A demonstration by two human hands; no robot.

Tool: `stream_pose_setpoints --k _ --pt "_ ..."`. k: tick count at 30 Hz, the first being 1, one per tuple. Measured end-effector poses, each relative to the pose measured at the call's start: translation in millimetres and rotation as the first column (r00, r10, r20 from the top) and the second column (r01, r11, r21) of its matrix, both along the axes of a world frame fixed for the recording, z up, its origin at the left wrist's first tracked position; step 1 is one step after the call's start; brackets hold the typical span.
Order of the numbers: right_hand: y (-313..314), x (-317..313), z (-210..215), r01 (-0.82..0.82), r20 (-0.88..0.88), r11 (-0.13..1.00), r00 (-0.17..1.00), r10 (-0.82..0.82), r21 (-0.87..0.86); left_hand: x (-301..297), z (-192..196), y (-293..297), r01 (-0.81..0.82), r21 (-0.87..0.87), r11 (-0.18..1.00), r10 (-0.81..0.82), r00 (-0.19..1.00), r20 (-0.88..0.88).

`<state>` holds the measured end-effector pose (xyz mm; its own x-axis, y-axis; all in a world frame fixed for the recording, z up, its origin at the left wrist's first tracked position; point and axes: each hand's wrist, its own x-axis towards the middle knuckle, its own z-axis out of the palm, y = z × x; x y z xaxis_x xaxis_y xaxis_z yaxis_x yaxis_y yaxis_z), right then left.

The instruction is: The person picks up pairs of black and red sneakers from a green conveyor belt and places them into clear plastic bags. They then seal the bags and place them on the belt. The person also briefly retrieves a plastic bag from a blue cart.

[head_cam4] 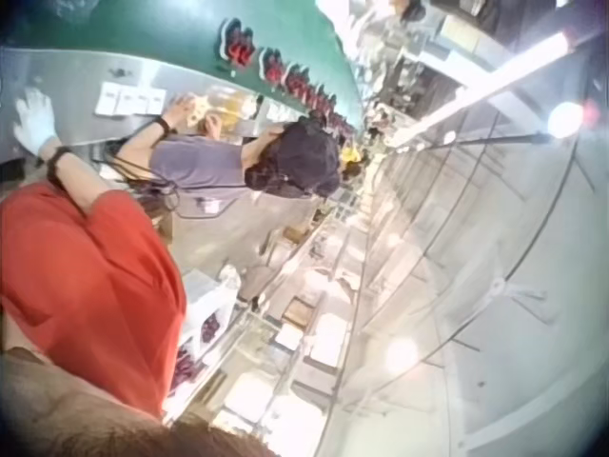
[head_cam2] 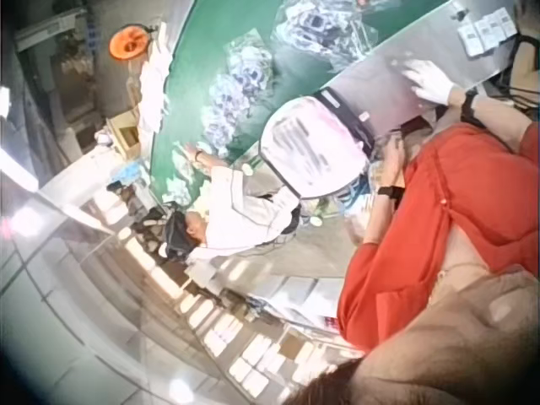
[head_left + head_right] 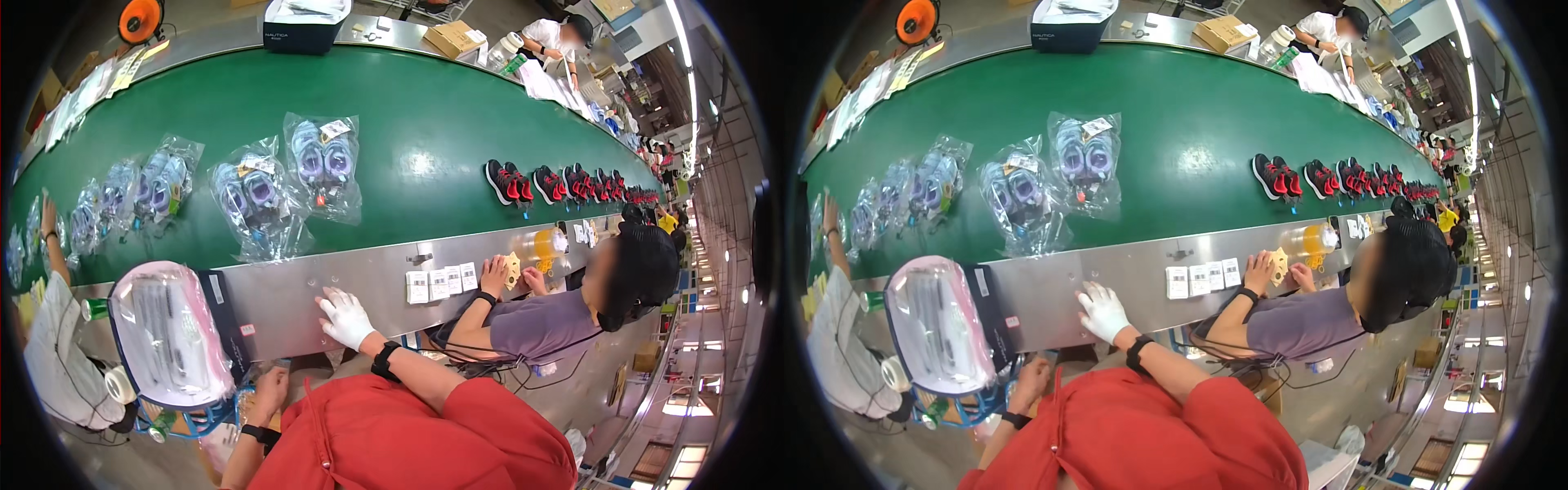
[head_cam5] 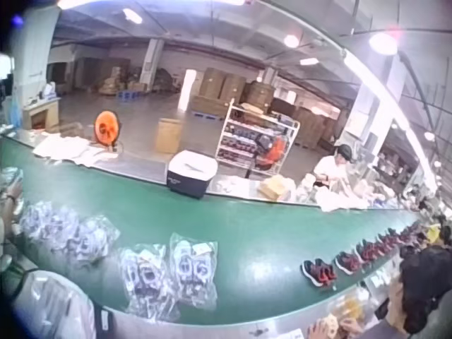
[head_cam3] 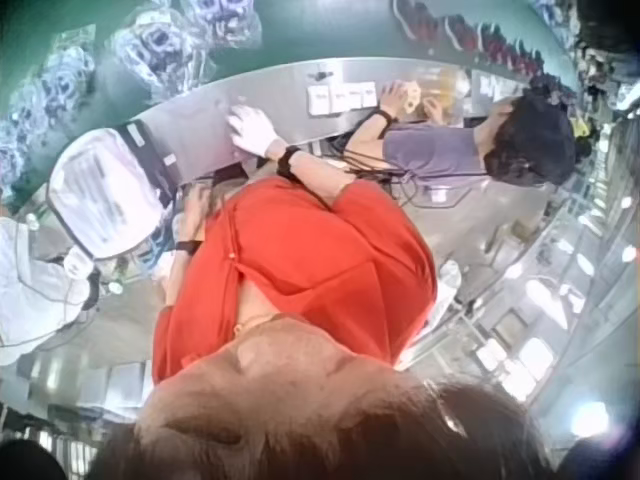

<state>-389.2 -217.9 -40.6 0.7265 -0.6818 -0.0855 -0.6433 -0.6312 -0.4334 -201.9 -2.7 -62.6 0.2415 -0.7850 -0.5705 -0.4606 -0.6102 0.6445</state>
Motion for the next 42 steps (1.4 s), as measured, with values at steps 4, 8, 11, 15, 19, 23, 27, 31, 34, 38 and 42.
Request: stream_pose_setpoints --k 4,8,11,15,19,23,27,31,34,38,42 --pt "-4 -6 -3 0.006 0.030 0.999 1.000 -0.005 -0.041 -16 -1 24 -0.101 -0.088 0.991 0.107 0.992 0.064" --pt "-15 -17 -17 -0.010 0.097 0.998 0.995 0.016 -0.063 -38 2 35 -0.179 -0.030 0.983 0.178 0.984 -0.030" --pt "-20 -25 -25 -0.100 0.131 0.989 0.985 0.114 -0.108 -48 -6 41 -0.091 0.041 0.995 0.090 0.995 0.034" --pt "-24 -31 -39 -0.162 0.165 0.979 0.969 0.181 -0.124 -80 -16 47 -0.235 0.078 0.969 0.239 0.970 -0.047" --pt "-20 -27 -47 -0.098 0.139 0.980 0.983 0.123 -0.174 -111 -12 69 -0.317 0.132 0.939 0.327 0.943 -0.057" --pt "-17 -21 -46 -0.095 0.115 0.959 0.985 0.130 -0.268 -129 -10 105 -0.427 0.171 0.888 0.442 0.895 -0.058" --pt "-14 -16 -42 -0.116 0.085 0.954 0.986 0.145 -0.277 -147 -22 146 -0.435 0.250 0.865 0.456 0.889 -0.034" --pt "-9 -14 -50 -0.129 0.053 0.943 0.987 0.152 -0.307 -153 -39 168 -0.554 0.266 0.789 0.583 0.812 -0.039" --pt "-5 -10 -50 -0.148 0.037 0.932 0.985 0.169 -0.332 -141 -58 184 -0.635 0.260 0.727 0.663 0.748 -0.026" --pt "3 -6 -56 -0.137 0.004 0.919 0.989 0.149 -0.369 -105 -85 213 -0.732 0.151 0.664 0.719 0.681 0.137" --pt "11 2 -56 -0.165 0.026 0.926 0.982 0.185 -0.340 -53 -121 256 -0.766 -0.023 0.643 0.720 0.594 0.359"
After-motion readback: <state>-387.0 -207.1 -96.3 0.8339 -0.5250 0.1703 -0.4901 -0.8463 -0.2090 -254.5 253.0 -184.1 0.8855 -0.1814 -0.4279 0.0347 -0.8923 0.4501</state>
